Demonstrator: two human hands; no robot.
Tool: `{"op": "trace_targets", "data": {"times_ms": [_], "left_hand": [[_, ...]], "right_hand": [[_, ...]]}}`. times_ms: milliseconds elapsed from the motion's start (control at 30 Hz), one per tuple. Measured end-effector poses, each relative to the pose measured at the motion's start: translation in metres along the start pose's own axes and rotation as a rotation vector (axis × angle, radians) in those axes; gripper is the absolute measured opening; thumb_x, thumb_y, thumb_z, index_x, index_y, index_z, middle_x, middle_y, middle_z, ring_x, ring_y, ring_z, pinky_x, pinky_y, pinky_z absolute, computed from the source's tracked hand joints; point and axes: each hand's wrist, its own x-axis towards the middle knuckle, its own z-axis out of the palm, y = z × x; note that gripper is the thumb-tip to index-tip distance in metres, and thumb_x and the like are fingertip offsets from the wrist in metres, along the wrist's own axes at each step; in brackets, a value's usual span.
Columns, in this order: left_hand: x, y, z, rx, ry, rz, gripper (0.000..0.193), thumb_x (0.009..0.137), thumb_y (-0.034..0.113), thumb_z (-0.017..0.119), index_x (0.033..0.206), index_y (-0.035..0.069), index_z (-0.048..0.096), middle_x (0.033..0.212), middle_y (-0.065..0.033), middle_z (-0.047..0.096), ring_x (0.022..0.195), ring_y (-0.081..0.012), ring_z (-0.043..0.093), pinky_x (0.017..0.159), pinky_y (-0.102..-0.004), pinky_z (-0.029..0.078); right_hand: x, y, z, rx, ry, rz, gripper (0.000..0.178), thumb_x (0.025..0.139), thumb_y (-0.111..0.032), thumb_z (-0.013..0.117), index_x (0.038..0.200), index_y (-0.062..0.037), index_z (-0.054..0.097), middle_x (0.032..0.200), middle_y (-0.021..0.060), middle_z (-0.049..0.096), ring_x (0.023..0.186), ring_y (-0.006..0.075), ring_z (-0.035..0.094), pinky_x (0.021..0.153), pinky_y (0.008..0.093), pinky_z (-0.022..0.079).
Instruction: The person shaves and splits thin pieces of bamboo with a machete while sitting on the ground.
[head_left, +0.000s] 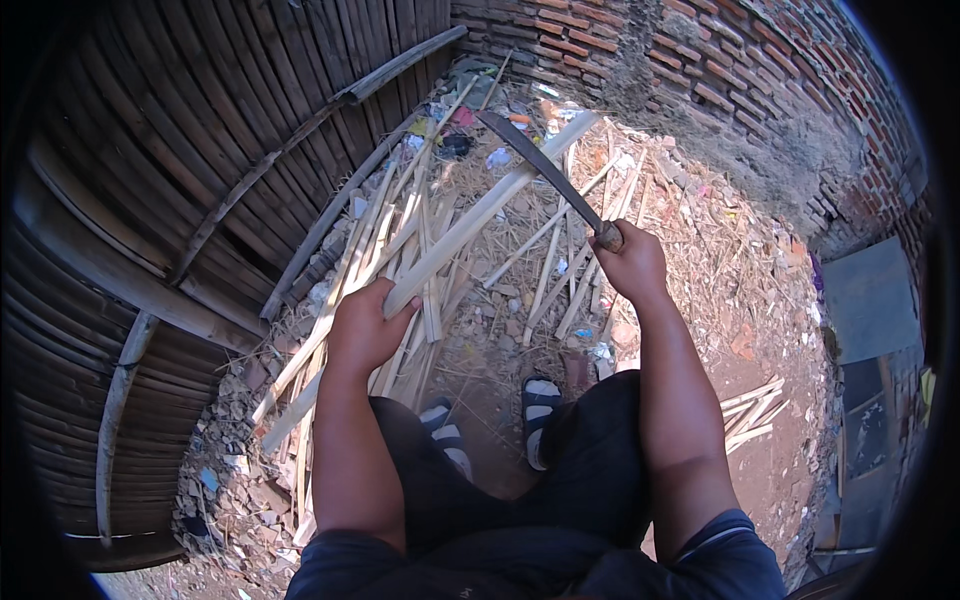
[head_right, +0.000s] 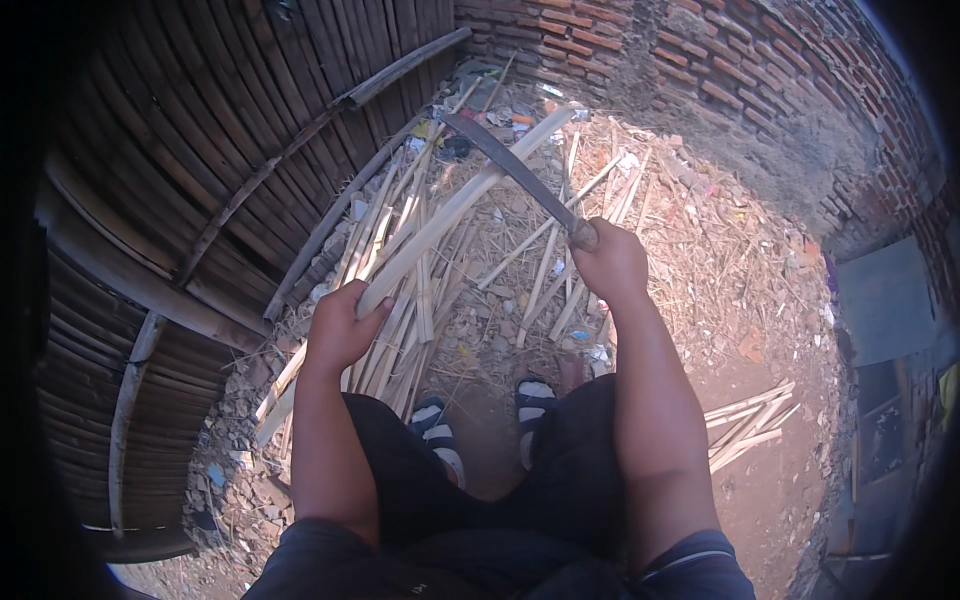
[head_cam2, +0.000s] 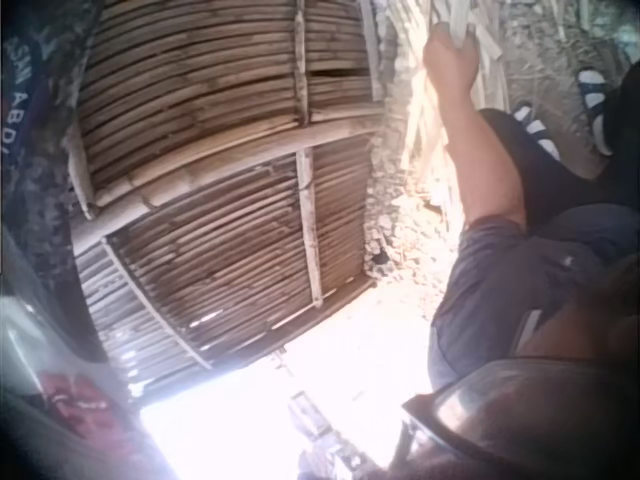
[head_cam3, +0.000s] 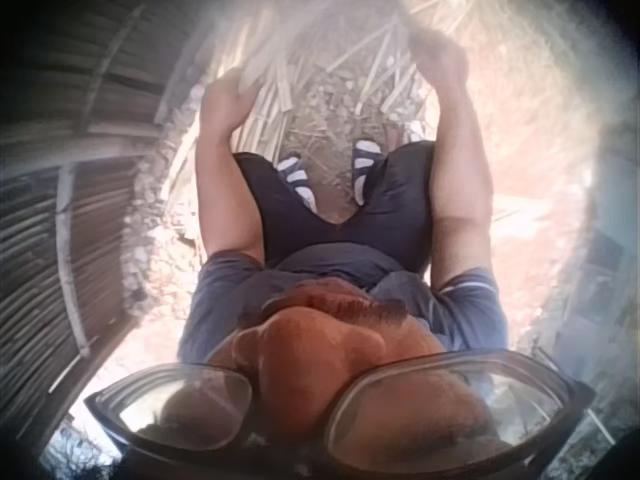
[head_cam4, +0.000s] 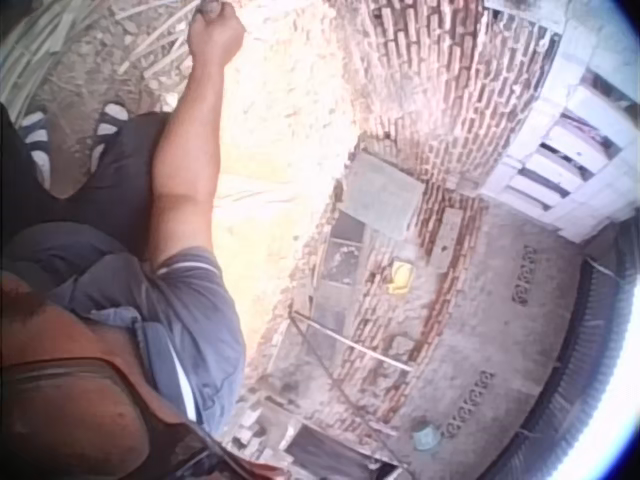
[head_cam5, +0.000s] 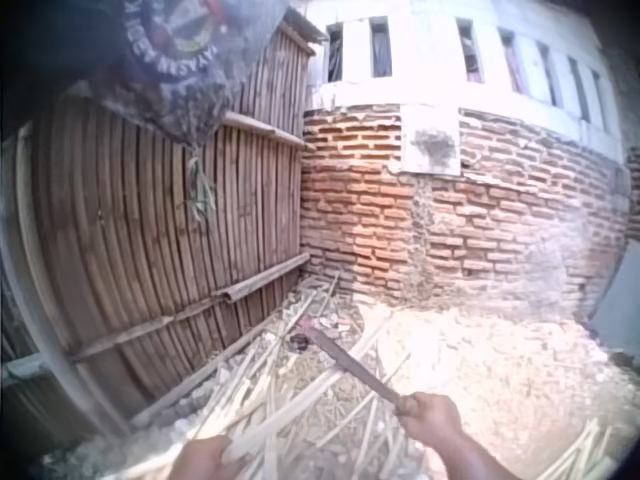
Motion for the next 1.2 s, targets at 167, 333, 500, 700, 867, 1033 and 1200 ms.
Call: {"op": "trace_targets", "data": {"times_ms": [167, 333, 500, 700, 867, 1033, 1200], "left_hand": [[0.000, 0.005, 0.000, 0.040, -0.054, -0.042, 0.041, 0.093, 0.034, 0.083, 0.114, 0.000, 0.075, 0.093, -0.0235, 0.076, 0.087, -0.0392, 0.076, 0.080, -0.0449, 0.057], [0.000, -0.016, 0.009, 0.032, 0.097, 0.155, 0.041, 0.093, 0.034, 0.083, 0.114, -0.001, 0.075, 0.095, -0.0245, 0.076, 0.088, -0.0398, 0.076, 0.080, -0.0451, 0.057], [0.001, 0.001, -0.004, -0.034, -0.025, -0.023, 0.041, 0.094, 0.035, 0.083, 0.113, -0.001, 0.075, 0.095, -0.0252, 0.076, 0.088, -0.0406, 0.076, 0.080, -0.0459, 0.057], [0.000, -0.003, -0.001, 0.037, -0.014, 0.016, 0.039, 0.094, 0.034, 0.082, 0.111, 0.000, 0.075, 0.089, -0.0237, 0.075, 0.083, -0.0398, 0.075, 0.078, -0.0450, 0.057], [0.000, 0.004, 0.001, 0.011, -0.041, -0.029, 0.039, 0.093, 0.034, 0.083, 0.111, 0.000, 0.075, 0.091, -0.0243, 0.076, 0.086, -0.0409, 0.076, 0.079, -0.0454, 0.057], [0.000, -0.015, 0.006, 0.002, 0.036, 0.085, 0.037, 0.093, 0.035, 0.082, 0.108, 0.002, 0.076, 0.091, -0.0233, 0.076, 0.086, -0.0425, 0.075, 0.077, -0.0480, 0.058], [0.000, -0.006, 0.000, -0.017, -0.006, 0.023, 0.037, 0.093, 0.034, 0.082, 0.110, 0.002, 0.076, 0.091, -0.0229, 0.076, 0.087, -0.0407, 0.076, 0.078, -0.0470, 0.057]], "right_hand": [[-0.014, -0.031, 0.012, -0.096, -0.117, -0.351, 0.027, 0.081, -0.027, 0.080, 0.102, -0.0113, 0.075, 0.087, 0.0137, 0.075, 0.088, 0.0397, 0.074, 0.080, 0.0527, 0.058], [-0.023, -0.051, 0.028, -0.147, -0.133, -0.612, 0.022, 0.078, -0.022, 0.079, 0.096, -0.0106, 0.072, 0.084, 0.0124, 0.074, 0.084, 0.0383, 0.074, 0.075, 0.0535, 0.057], [-0.001, -0.015, 0.014, -0.061, -0.066, -0.218, 0.028, 0.085, -0.029, 0.078, 0.106, -0.0105, 0.076, 0.092, 0.0184, 0.077, 0.089, 0.0406, 0.074, 0.080, 0.0522, 0.058], [0.000, -0.004, 0.003, -0.006, -0.037, -0.009, 0.030, 0.088, -0.032, 0.078, 0.109, -0.0104, 0.076, 0.096, 0.0204, 0.077, 0.091, 0.0424, 0.074, 0.083, 0.0523, 0.058], [-0.015, -0.033, 0.013, -0.110, -0.147, -0.352, 0.025, 0.082, -0.026, 0.080, 0.099, -0.0092, 0.073, 0.086, 0.0160, 0.075, 0.089, 0.0399, 0.074, 0.082, 0.0531, 0.058], [-0.026, -0.057, 0.024, -0.148, -0.156, -0.592, 0.023, 0.078, -0.022, 0.080, 0.096, -0.0089, 0.072, 0.083, 0.0146, 0.073, 0.086, 0.0391, 0.074, 0.079, 0.0527, 0.058], [-0.008, -0.028, 0.010, -0.104, -0.099, -0.221, 0.026, 0.083, -0.026, 0.079, 0.104, -0.0100, 0.075, 0.089, 0.0180, 0.076, 0.089, 0.0402, 0.075, 0.080, 0.0515, 0.059]]}}
